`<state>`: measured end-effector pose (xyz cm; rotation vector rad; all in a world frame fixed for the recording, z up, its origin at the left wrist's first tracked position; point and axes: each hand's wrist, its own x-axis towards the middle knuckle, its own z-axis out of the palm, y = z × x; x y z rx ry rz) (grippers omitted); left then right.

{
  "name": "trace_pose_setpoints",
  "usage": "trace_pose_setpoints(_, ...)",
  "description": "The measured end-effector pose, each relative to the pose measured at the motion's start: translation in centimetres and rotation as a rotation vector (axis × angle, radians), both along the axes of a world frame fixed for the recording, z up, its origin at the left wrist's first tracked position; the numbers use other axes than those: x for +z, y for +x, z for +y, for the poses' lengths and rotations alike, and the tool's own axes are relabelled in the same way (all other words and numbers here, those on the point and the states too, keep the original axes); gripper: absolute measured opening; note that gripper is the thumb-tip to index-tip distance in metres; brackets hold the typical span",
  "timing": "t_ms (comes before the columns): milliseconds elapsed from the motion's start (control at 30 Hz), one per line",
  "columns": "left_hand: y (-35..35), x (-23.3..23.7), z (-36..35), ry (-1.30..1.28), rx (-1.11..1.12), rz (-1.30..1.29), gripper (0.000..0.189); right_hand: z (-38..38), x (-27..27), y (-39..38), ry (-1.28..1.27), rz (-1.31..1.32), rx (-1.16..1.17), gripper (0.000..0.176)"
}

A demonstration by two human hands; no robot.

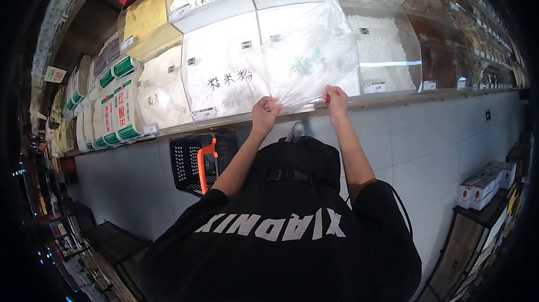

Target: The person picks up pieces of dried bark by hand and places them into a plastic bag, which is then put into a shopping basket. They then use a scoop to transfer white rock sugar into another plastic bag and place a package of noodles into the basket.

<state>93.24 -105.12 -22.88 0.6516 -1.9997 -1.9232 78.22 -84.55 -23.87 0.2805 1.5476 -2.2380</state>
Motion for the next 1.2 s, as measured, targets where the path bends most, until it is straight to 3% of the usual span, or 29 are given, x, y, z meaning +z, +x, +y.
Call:
trace_pose_setpoints(467, 9.2, -0.9, 5.9, 0.227, -0.004, -0.004, 0.018, 4.6, 0.0, 6.7, 0.108, -0.010, 0.112, 0.020)
trace_pose_setpoints(767, 14.5, -0.6, 7.2, 0.269, 0.002, -0.157, 0.019, 6.5, -1.2, 12.3, 0.149, -0.119, 0.216, 0.019)
trace_pose_setpoints(833, 15.1, -1.5, 7.9, 0.335, 0.160, -0.189, 0.027, 6.5, -0.3, 14.3, 0.136, -0.123, 0.366, 0.018)
trace_pose_setpoints(867, 15.2, -2.0, 8.4, 0.433, 0.214, -0.196, 0.044, 6.4, 0.4, 15.6, 0.123, -0.134, 0.434, 0.018)
trace_pose_setpoints(900, 15.5, -2.7, 8.4, 0.426, 0.210, -0.194, 0.044, 6.5, 1.2, 16.7, 0.092, -0.110, 0.541, 0.019)
trace_pose_setpoints(967, 14.9, -3.1, 8.1, 0.961, 0.109, 0.041, 0.061, 7.3, 3.0, 16.1, 0.058, -0.072, 0.645, 0.020)
trace_pose_setpoints(1000, 14.0, -3.0, 8.7, 0.992, 0.185, 0.033, 0.077, 8.0, 3.7, 15.4, 0.081, 0.061, 0.778, 0.020)
trace_pose_setpoints(1033, 13.2, -3.1, 9.5, 0.987, 0.179, 0.035, 0.077, 8.9, 4.4, 14.6, 0.106, 0.196, 0.908, 0.021)
trace_pose_setpoints(1100, 11.3, -1.8, 12.2, 1.145, 0.500, 0.006, 0.084, 12.0, 5.7, 12.0, 0.109, 0.222, 0.938, 0.020)
trace_pose_setpoints(1167, 10.8, -3.9, 14.0, 1.183, 0.460, 0.040, 0.085, 14.4, 7.3, 9.7, -0.138, 0.008, 0.809, 0.012)
trace_pose_setpoints(1200, 11.0, -5.9, 14.8, 1.220, 0.418, 0.061, 0.085, 15.4, 7.9, 8.9, -0.140, 0.015, 0.815, 0.012)
